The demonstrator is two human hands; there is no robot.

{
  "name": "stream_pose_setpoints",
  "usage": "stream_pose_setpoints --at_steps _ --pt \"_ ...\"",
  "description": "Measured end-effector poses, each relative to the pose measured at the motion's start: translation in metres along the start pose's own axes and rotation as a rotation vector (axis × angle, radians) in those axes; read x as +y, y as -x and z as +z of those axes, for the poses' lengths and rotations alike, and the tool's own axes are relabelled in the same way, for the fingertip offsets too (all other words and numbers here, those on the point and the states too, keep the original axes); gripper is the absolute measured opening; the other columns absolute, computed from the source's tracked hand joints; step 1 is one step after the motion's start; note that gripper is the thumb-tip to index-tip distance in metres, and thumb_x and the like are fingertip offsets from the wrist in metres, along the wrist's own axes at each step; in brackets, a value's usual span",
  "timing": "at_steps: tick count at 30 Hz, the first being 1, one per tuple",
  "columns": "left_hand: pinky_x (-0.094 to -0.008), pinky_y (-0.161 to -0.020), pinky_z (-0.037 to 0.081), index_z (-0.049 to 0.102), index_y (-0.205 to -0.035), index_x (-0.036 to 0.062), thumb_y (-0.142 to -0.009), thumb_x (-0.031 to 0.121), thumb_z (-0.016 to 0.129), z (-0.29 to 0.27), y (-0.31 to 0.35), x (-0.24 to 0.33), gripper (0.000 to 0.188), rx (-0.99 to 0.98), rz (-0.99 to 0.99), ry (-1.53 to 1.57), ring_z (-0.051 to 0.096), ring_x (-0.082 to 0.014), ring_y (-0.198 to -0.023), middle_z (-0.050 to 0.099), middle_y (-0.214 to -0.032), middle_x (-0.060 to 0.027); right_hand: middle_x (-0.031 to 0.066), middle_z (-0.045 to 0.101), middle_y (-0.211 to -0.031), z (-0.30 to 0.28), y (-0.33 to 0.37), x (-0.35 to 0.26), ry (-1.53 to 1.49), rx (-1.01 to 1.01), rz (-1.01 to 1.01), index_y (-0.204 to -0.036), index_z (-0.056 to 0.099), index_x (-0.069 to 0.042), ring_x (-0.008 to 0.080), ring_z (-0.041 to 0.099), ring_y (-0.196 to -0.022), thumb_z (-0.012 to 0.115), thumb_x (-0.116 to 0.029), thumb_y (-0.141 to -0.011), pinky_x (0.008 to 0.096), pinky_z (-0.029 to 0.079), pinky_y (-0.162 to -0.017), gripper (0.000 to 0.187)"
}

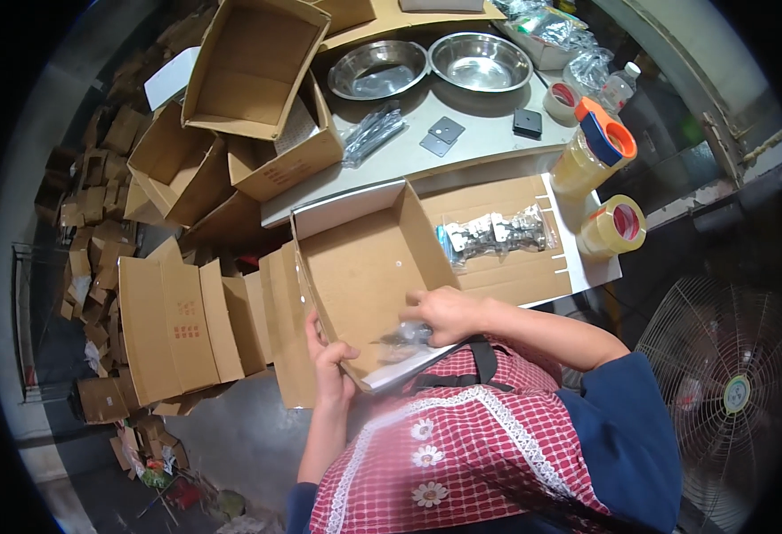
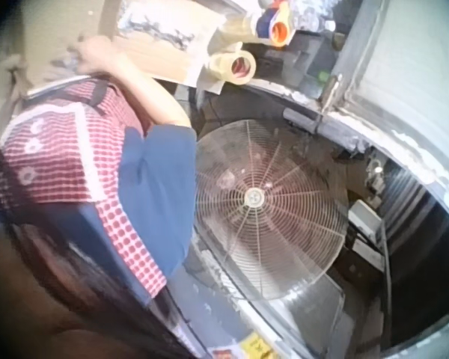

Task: The person organizes metal brackets and hardware by placing them into a bowl, then walks across a warehouse to retrieve flat cardboard pieces.

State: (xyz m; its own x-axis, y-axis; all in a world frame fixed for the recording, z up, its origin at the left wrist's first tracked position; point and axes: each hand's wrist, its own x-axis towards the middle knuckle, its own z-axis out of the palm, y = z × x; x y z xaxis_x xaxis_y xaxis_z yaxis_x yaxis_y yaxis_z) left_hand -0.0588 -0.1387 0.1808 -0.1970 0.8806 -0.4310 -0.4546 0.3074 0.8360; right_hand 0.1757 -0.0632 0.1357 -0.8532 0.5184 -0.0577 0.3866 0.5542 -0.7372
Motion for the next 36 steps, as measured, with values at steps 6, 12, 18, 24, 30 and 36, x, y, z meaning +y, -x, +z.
stream_pose_setpoints --at_steps 6,12,18,24,30,36 --pt "-0.0353 -0.101 0.045 0.027 -0.148 0.0073 -0.058 -0.008 0.051 0.040 0.006 0.015 0.095 -0.028 0.187 -0.074 0.049 -0.0282 -0.122 0.045 -0.133 -0.0155 0.0135 0.065 -0.088 -0.029 0.006 0.010 -0.314 0.504 0.035 -0.105 0.068 -0.002 0.0246 0.064 -0.081 0.072 -0.019 -0.059 0.0367 0.052 -0.072 0.049" --pt "-0.0301 -0.091 0.050 0.028 -0.148 0.0030 -0.063 -0.005 0.059 0.050 -0.007 0.024 0.092 -0.060 0.530 -0.449 0.050 -0.0232 -0.118 0.043 -0.136 -0.0153 0.0105 0.065 -0.089 -0.075 0.044 0.049 -0.128 0.635 0.111 -0.106 0.067 -0.002 0.0246 0.064 -0.075 0.069 -0.013 -0.059 0.0329 0.053 -0.069 0.048" --pt "-0.0366 -0.101 0.041 0.030 -0.149 0.0052 -0.069 0.011 0.075 0.077 -0.012 0.040 0.092 -0.037 0.646 -0.772 0.047 -0.0261 -0.121 0.042 -0.135 -0.0154 0.0153 0.060 -0.108 -0.042 0.062 0.092 0.331 0.403 0.271 -0.115 0.064 -0.005 0.0345 0.060 -0.094 0.068 -0.016 -0.067 0.0429 0.049 -0.083 0.049" --pt "-0.0442 -0.104 0.035 0.033 -0.148 0.0079 -0.069 0.023 0.083 0.101 -0.031 0.032 0.094 -0.067 0.718 -0.807 0.045 -0.0310 -0.119 0.045 -0.127 -0.0169 0.0247 0.046 -0.134 -0.044 0.041 0.016 0.021 0.683 -0.036 -0.126 0.053 -0.002 0.0426 0.045 -0.125 0.066 -0.029 -0.068 0.0504 0.036 -0.107 0.065" --pt "-0.0410 -0.103 0.038 0.034 -0.148 0.0072 -0.066 0.017 0.083 0.129 -0.029 0.030 0.095 -0.190 0.719 -0.822 0.047 -0.0281 -0.116 0.045 -0.124 -0.0157 0.0260 0.045 -0.135 -0.013 0.009 0.033 0.139 0.404 0.075 -0.133 0.055 -0.017 0.0429 0.047 -0.122 0.066 -0.016 -0.070 0.0486 0.049 -0.095 0.063" --pt "-0.0386 -0.101 0.042 0.042 -0.144 0.0069 -0.063 0.009 0.078 0.123 -0.030 0.019 0.089 -0.248 0.748 -0.854 0.052 -0.0273 -0.111 0.048 -0.118 -0.0135 0.0168 0.064 -0.117 -0.008 -0.004 0.028 0.292 0.216 0.114 -0.111 0.066 -0.008 0.0363 0.062 -0.106 0.065 -0.015 -0.075 0.0431 0.053 -0.083 0.037"
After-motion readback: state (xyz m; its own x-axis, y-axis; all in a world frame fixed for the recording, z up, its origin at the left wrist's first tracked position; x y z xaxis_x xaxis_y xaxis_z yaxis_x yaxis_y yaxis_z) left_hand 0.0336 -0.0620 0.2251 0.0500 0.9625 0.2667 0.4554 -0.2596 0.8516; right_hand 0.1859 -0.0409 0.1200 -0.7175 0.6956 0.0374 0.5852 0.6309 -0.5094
